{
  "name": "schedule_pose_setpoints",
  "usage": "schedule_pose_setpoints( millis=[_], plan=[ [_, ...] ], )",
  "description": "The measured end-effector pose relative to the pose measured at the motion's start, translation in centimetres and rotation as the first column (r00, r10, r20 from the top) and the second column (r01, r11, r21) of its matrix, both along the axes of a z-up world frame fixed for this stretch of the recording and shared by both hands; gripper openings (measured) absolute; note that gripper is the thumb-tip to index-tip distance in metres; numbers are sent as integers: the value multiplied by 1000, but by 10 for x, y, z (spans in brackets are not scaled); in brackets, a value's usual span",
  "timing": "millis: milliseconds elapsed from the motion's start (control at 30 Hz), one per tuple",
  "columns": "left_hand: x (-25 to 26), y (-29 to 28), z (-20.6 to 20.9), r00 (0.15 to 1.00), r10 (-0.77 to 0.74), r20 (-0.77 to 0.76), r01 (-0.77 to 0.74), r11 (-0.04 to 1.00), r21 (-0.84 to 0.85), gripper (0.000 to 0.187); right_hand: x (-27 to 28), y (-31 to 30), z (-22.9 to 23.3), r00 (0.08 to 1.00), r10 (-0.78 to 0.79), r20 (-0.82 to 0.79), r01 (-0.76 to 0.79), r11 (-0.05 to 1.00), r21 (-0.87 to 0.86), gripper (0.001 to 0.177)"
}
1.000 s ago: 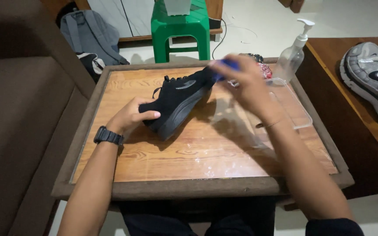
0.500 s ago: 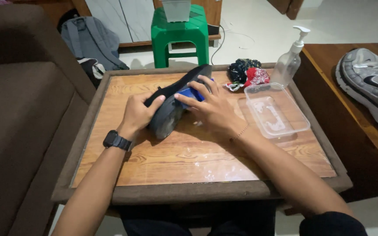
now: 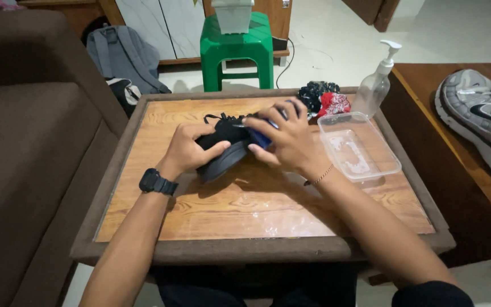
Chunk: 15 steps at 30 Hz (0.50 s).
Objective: The person scrubs a black sneaker with a blue brush, focusing on the upper fabric and the sole. They hold the shoe with their left hand while scrubbing with their right, rotating the shoe to clean different areas.
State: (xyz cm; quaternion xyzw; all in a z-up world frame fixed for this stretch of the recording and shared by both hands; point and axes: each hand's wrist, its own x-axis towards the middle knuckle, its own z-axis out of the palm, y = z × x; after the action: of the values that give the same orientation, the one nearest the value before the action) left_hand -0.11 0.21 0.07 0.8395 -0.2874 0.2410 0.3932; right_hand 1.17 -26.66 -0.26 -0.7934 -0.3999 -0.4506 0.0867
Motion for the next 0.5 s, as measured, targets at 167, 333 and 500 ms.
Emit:
schedule_pose_setpoints(
  millis=[167, 333, 500],
  plan=[
    [5, 6, 2, 999, -38, -15, 38, 999, -11, 31, 29, -15, -7, 994, -81, -78, 94, 980, 176, 46],
    [4, 6, 6, 999, -50, -6, 50, 997, -53, 31, 11, 1, -6, 987, -63, -149, 98, 964, 246, 40],
    [5, 11, 0, 1000, -20, 0, 20, 998, -62, 28, 22, 5, -6, 982, 117, -149, -75, 962, 263, 39]
  ],
)
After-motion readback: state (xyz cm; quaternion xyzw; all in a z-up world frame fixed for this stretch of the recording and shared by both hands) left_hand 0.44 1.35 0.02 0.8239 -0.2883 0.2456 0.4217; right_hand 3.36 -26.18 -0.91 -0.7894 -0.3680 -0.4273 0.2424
